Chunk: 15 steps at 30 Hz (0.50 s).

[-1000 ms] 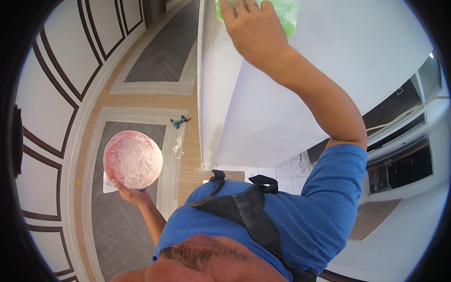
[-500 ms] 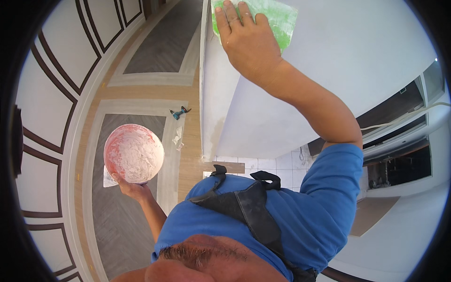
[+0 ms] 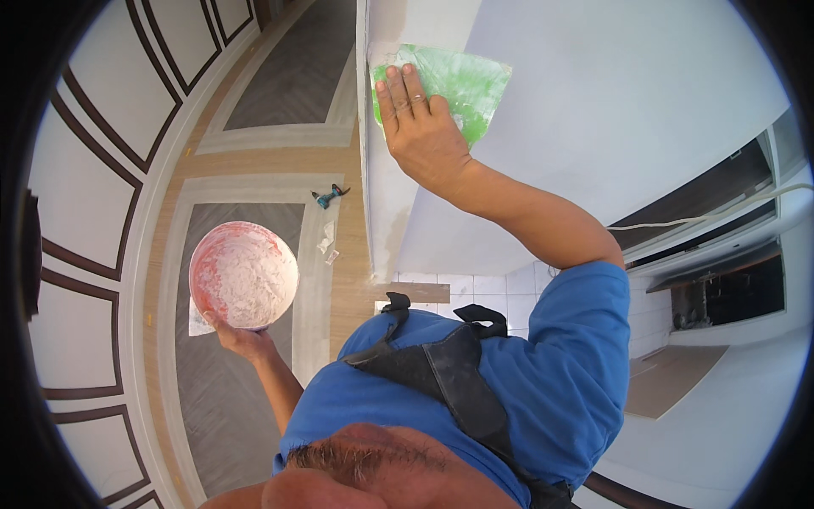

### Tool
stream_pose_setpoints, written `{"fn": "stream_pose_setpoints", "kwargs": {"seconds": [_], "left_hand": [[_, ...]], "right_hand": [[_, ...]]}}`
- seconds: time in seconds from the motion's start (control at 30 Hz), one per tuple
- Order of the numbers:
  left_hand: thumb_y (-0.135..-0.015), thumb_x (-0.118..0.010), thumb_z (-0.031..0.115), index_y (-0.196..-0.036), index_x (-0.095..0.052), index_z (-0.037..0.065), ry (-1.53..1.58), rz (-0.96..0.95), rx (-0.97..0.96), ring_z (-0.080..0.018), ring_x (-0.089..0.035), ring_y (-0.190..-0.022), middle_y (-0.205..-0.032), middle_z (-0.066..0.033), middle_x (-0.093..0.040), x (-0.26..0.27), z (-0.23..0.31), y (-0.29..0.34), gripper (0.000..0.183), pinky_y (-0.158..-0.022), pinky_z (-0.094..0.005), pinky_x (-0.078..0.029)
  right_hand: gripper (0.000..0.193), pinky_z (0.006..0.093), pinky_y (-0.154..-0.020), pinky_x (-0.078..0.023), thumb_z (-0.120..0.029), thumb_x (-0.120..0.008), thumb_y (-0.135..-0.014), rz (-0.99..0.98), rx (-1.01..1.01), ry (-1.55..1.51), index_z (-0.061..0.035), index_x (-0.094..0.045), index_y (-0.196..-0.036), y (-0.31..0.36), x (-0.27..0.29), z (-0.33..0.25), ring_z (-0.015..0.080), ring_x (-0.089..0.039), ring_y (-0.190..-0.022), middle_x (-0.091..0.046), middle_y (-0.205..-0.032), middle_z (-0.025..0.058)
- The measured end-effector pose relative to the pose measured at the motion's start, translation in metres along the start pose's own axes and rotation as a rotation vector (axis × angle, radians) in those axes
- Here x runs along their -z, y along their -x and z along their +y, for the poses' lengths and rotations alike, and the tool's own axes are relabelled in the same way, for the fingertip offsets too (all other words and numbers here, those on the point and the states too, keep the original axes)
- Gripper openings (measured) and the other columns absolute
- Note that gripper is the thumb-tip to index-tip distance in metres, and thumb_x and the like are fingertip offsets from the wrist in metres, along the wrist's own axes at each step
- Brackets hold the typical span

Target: The person applies white plaster to a wall using a green trowel and a pink bucket. They scoop plaster from the bucket and spread it onto the wall surface, working along a corridor.

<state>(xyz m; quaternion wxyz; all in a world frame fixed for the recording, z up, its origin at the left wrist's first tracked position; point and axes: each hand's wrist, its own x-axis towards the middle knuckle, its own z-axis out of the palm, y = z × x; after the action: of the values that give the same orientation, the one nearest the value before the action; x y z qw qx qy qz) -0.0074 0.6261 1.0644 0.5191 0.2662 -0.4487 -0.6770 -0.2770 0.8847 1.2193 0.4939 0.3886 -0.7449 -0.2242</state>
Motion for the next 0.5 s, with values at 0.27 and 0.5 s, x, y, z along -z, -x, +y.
{"fn": "stream_pose_setpoints", "kwargs": {"seconds": [0.27,0.5], "left_hand": [[-0.106,-0.044,0.049,-0.152,-0.037,-0.008,-0.008,-0.039,0.001,-0.0379,-0.05,-0.137,-0.153,-0.0245,-0.042,0.003,0.0,0.0,0.074,-0.111,-0.0492,-0.049],[-0.106,-0.042,0.051,-0.152,-0.037,-0.007,-0.018,-0.073,-0.004,-0.0378,-0.048,-0.138,-0.154,-0.0227,-0.042,-0.004,0.008,0.007,0.075,-0.113,-0.0485,-0.046]], "right_hand": [[0.053,0.0285,-0.059,-0.042,0.001,-0.062,-0.084,0.005,-0.027,-0.034,0.007,-0.06,-0.137,0.021,-0.018,-0.03,0.0452,-0.054,-0.135,-0.055,-0.144,0.0332],[0.053,0.0278,-0.059,-0.049,-0.001,-0.061,-0.085,-0.131,0.037,-0.067,0.0073,-0.059,-0.138,0.047,-0.027,-0.059,0.047,-0.051,-0.138,-0.052,-0.147,0.0332]]}}
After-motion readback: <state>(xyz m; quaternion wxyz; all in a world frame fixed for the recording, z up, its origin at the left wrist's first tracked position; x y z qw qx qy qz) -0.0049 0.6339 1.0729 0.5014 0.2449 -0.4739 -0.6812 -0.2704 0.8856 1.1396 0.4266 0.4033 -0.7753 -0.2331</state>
